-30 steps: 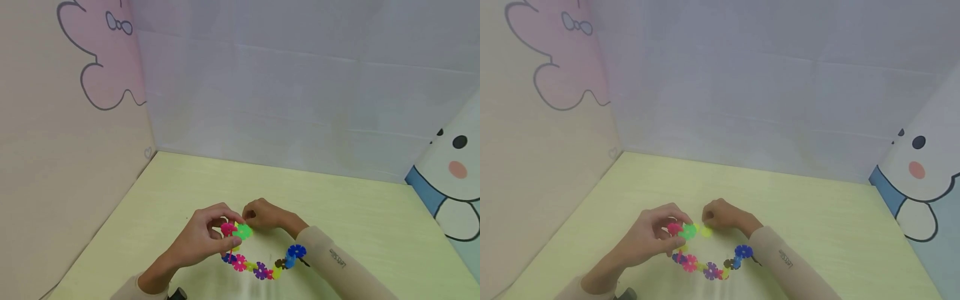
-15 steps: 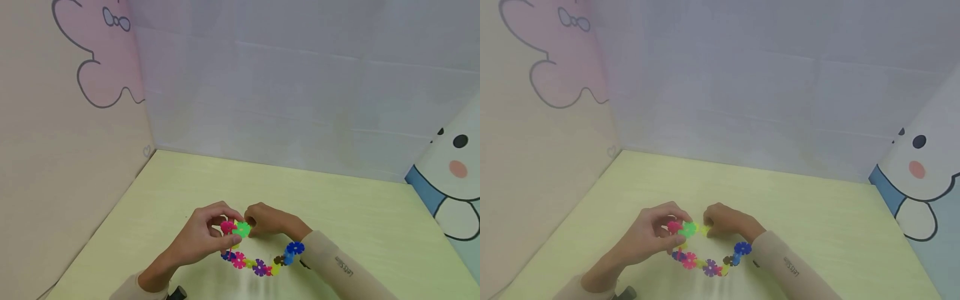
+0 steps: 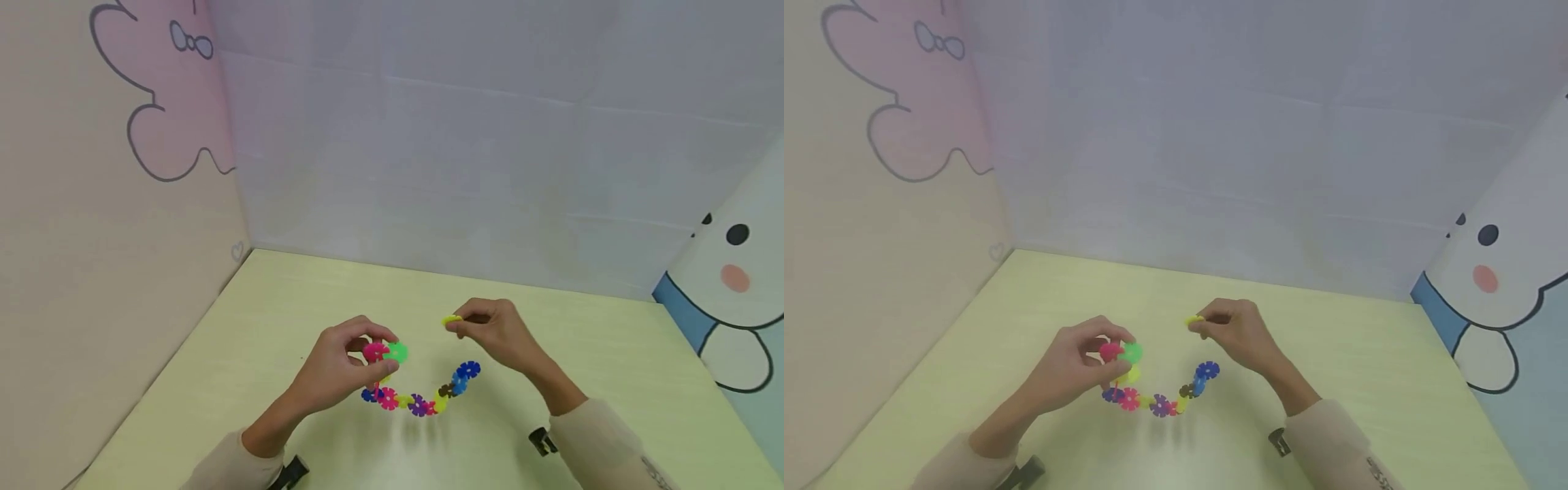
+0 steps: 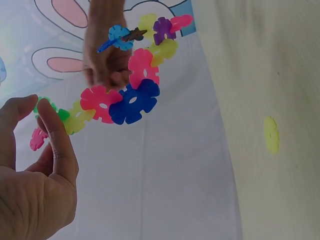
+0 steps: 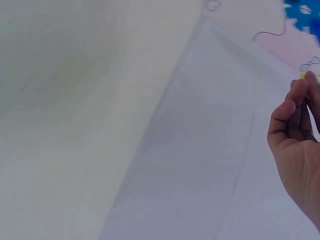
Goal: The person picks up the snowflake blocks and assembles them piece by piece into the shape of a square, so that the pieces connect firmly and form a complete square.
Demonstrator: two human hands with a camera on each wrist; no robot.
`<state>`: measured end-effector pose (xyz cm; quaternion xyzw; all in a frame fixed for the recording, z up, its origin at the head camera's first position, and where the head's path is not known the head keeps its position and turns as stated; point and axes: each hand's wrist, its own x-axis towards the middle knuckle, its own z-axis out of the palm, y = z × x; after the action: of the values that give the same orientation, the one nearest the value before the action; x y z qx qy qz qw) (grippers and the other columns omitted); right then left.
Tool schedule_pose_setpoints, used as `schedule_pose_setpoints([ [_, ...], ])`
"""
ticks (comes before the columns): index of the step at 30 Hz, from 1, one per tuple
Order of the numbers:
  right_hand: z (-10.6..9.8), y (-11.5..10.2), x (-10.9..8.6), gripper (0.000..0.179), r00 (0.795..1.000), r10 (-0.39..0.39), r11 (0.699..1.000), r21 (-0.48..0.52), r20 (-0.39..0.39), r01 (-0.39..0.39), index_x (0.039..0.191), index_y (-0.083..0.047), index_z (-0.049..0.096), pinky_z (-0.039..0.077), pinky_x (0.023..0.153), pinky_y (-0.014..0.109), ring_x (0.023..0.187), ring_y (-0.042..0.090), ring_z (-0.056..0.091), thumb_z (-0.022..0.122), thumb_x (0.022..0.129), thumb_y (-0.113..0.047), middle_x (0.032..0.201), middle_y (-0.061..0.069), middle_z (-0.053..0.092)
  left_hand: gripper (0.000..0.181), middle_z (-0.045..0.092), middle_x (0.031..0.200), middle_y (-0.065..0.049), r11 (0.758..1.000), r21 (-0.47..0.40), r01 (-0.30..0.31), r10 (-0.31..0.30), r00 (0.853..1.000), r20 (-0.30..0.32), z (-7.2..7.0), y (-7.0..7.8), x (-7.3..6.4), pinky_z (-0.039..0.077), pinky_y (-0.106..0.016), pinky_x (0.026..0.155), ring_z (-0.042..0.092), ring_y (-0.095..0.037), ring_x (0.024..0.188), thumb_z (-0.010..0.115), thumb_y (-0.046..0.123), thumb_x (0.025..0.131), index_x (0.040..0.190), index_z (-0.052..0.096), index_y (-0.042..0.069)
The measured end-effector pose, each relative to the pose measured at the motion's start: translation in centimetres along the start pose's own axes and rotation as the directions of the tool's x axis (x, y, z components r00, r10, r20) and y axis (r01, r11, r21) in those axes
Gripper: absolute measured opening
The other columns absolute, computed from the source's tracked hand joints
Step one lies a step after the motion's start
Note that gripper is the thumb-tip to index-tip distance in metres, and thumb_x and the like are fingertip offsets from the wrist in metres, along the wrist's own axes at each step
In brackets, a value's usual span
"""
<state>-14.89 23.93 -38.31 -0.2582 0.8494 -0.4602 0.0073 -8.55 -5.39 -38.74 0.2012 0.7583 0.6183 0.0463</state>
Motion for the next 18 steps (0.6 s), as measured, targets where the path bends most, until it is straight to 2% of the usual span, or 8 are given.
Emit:
schedule_pose_setpoints([
  [4,-1.9,-3.5,-2.1,0.014,0.994,-0.073,0.995,-0.072,-0.085,0.067,0.094,-0.019,0.078,0.051,0.062,0.024,0.069,0.009,0.061,0.075,0.093,-0.006,0.083,-0.001,0.071,0.027,0.066,0.102,-0.005,0.999,0.043,-0.017,0.019,0.999,-0.026,0.7,-0.1,0.9,0.063,-0.034,0.064,0.073,-0.017,0.079,0.082,0.021,0.089,0.114,0.073,0.017],
  [8,-1.5,-5.9,-3.2,0.017,0.988,-0.135,0.987,-0.096,-0.075,0.128,0.094,-0.021,0.079,0.053,0.064,0.023,0.07,0.01,0.061,0.076,0.091,-0.005,0.084,-0.008,0.071,0.028,0.066,0.1,-0.002,0.995,0.07,-0.068,0.071,0.997,-0.039,1.5,0.2,1.5,0.062,-0.031,0.063,0.071,-0.014,0.079,0.083,0.021,0.088,0.114,0.074,0.017],
  [11,-0.5,-6.7,-3.5,0.014,0.986,-0.158,0.982,-0.114,-0.05,0.151,0.092,-0.023,0.079,0.05,0.06,0.023,0.066,0.007,0.058,0.078,0.091,-0.009,0.081,-0.011,0.07,0.028,0.065,0.099,-0.001,0.992,0.051,-0.113,0.115,0.993,-0.028,2.0,0.5,1.6,0.062,-0.032,0.061,0.07,-0.013,0.077,0.083,0.018,0.087,0.114,0.074,0.017],
  [15,0.3,-6.8,-3.7,0.013,0.988,-0.149,0.982,-0.125,-0.029,0.144,0.087,-0.024,0.078,0.049,0.056,0.023,0.063,0.004,0.057,0.08,0.089,-0.011,0.077,-0.012,0.069,0.028,0.064,0.099,0.001,0.986,0.044,-0.163,0.163,0.987,-0.003,2.6,0.8,1.4,0.062,-0.032,0.06,0.069,-0.011,0.073,0.084,0.017,0.087,0.113,0.074,0.017],
  [18,0.5,-6.7,-3.6,0.014,0.987,-0.158,0.981,-0.111,-0.007,0.157,0.085,-0.023,0.078,0.05,0.056,0.023,0.062,0.004,0.058,0.081,0.088,-0.01,0.076,-0.011,0.069,0.029,0.064,0.099,0.002,0.98,0.062,-0.188,0.188,0.982,0.007,2.4,0.9,1.2,0.062,-0.031,0.061,0.068,-0.009,0.072,0.084,0.017,0.087,0.114,0.074,0.017],
])
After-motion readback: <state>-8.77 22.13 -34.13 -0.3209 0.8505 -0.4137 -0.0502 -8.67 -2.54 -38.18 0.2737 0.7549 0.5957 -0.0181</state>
